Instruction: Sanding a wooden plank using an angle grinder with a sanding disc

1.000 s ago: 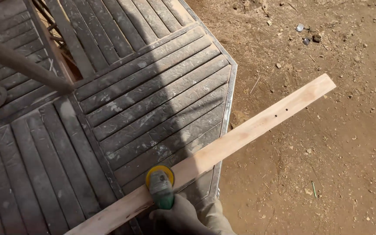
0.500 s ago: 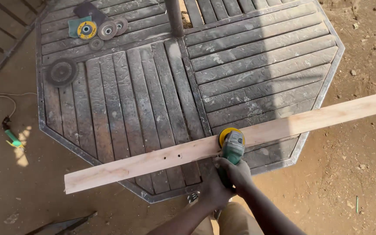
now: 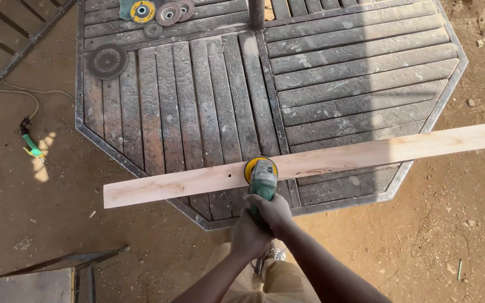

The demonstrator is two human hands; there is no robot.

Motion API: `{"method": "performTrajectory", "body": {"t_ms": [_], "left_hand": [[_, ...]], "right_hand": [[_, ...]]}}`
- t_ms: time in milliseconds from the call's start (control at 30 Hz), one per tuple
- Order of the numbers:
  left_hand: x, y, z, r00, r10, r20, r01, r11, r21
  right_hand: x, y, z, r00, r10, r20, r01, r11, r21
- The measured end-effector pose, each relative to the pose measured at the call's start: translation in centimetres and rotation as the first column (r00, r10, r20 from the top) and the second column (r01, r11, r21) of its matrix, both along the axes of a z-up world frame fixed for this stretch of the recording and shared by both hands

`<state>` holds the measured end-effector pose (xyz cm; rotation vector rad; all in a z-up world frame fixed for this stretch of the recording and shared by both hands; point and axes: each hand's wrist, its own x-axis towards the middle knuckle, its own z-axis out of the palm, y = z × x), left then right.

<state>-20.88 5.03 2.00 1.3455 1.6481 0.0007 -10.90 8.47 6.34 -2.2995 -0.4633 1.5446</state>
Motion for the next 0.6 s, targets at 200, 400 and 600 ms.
{"method": "performTrajectory", "body": {"t_ms": [200,400,600], "left_hand": [[4.8,1.7,0.8,0.935,-0.304,0.181,0.309,0.951,-0.001],[-6.4,3.8,3.4,0.954,-0.252,0.163,0.265,0.962,-0.060],[-26.4,5.5,1.6,0.999,0.035,-0.033,-0.038,0.992,-0.117]], "right_hand": [[5.4,-2.5,-3.9,0.921,-0.388,0.023,0.385,0.919,0.087],[-7.0,0.8,-0.8,0.927,-0.363,0.092,0.361,0.932,0.035],[-27.4,5.5,0.3,0.994,0.045,0.097,-0.041,0.998,-0.043]]}}
